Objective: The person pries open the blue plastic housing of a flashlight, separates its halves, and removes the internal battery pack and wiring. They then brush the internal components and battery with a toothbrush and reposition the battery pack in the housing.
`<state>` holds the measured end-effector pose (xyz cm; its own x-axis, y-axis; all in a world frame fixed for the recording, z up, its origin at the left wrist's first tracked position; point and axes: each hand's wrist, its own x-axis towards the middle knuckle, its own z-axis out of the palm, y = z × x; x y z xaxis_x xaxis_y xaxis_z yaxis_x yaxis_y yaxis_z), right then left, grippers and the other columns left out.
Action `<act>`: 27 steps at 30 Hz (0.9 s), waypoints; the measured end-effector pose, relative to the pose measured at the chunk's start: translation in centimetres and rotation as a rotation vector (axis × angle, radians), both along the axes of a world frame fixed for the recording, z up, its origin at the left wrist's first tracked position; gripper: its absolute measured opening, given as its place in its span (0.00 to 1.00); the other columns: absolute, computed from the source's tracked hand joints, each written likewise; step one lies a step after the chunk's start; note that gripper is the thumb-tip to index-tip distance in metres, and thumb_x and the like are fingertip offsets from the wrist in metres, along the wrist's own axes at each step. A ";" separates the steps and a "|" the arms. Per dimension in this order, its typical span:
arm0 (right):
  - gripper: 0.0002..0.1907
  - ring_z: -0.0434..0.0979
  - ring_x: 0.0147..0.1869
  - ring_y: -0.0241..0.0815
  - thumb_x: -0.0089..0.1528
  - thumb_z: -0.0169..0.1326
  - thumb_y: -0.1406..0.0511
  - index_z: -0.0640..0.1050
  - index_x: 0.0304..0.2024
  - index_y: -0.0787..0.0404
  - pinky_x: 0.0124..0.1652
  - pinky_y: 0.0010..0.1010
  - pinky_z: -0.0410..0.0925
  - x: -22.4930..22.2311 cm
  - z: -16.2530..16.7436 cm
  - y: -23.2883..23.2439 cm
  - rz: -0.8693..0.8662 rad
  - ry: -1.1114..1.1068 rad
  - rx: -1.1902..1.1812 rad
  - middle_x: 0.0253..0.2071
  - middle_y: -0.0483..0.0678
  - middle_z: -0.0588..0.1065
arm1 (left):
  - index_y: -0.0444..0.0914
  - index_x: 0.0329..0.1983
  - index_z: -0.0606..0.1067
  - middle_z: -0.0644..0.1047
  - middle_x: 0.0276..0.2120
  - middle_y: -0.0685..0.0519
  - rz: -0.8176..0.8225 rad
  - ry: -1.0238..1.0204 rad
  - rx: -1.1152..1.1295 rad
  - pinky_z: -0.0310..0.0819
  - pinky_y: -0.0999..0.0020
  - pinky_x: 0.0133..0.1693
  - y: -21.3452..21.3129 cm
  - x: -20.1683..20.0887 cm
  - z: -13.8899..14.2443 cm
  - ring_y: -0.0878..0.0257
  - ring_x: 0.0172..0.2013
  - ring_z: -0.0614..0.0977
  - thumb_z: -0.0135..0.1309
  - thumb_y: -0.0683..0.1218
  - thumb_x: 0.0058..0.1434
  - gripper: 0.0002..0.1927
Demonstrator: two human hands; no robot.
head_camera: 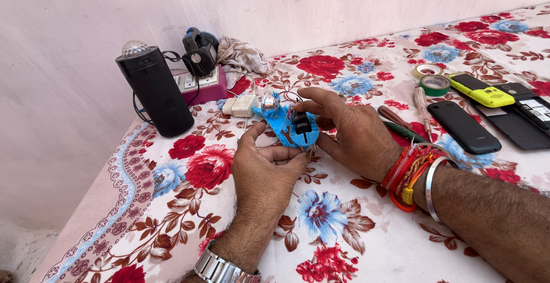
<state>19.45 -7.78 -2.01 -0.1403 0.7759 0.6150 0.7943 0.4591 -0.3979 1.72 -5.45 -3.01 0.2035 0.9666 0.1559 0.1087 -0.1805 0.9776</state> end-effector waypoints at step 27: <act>0.42 0.85 0.52 0.46 0.53 0.64 0.73 0.61 0.67 0.54 0.46 0.36 0.79 0.0 -0.1 0.0 0.007 -0.002 -0.023 0.59 0.47 0.78 | 0.32 0.69 0.54 0.86 0.33 0.46 0.017 0.054 0.015 0.84 0.74 0.33 0.0 -0.1 0.2 0.65 0.33 0.88 0.64 0.35 0.49 0.46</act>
<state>19.42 -7.80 -2.09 -0.1466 0.7887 0.5970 0.7920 0.4552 -0.4069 1.58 -5.45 -2.82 0.1952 0.9676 0.1600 0.1647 -0.1931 0.9672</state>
